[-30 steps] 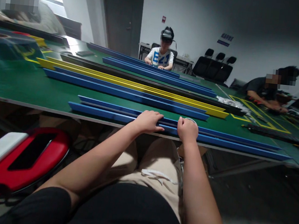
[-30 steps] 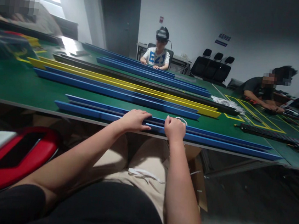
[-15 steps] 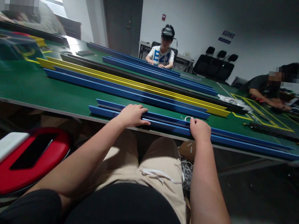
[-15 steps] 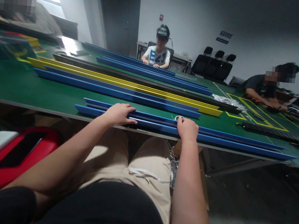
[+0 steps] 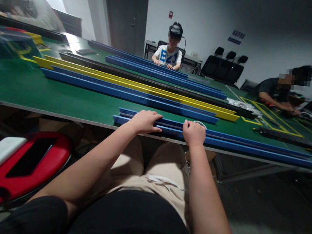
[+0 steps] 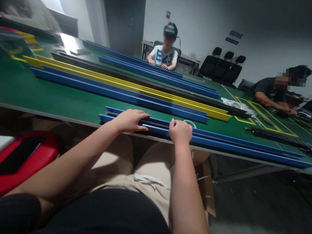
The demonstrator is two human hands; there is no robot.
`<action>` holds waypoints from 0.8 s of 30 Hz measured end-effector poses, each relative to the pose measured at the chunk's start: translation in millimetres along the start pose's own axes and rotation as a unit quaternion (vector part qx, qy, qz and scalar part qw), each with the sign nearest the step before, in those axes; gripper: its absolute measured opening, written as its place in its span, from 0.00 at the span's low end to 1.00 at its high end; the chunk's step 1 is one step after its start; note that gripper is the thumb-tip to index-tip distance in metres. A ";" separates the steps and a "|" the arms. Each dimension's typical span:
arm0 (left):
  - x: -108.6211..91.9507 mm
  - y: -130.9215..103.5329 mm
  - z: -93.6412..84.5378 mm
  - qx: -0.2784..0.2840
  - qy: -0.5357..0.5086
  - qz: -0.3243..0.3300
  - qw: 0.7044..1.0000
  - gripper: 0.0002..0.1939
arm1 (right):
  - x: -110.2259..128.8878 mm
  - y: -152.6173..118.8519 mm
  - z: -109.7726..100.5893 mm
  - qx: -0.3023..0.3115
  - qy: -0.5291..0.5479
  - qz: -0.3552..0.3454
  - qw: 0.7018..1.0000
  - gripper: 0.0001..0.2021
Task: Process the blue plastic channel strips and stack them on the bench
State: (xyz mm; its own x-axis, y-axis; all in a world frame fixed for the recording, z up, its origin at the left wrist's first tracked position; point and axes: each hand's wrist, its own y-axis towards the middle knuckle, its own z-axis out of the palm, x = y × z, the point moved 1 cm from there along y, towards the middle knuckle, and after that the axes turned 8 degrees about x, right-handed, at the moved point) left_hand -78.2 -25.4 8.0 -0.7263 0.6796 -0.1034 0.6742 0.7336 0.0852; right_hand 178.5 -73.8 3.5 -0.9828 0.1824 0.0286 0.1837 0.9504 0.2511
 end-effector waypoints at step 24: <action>-29.7 17.9 12.2 -0.040 -0.050 0.015 0.998 0.34 | -16.8 -0.6 6.2 -0.049 0.001 -0.013 0.999 0.28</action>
State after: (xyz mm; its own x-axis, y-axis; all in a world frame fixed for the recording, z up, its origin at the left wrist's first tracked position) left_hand -42.9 -32.6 0.5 -0.6865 0.7000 -0.1968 0.6799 0.7139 0.1679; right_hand 195.0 -75.8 -3.2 -0.9871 0.1585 0.0223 0.1564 0.9256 0.3446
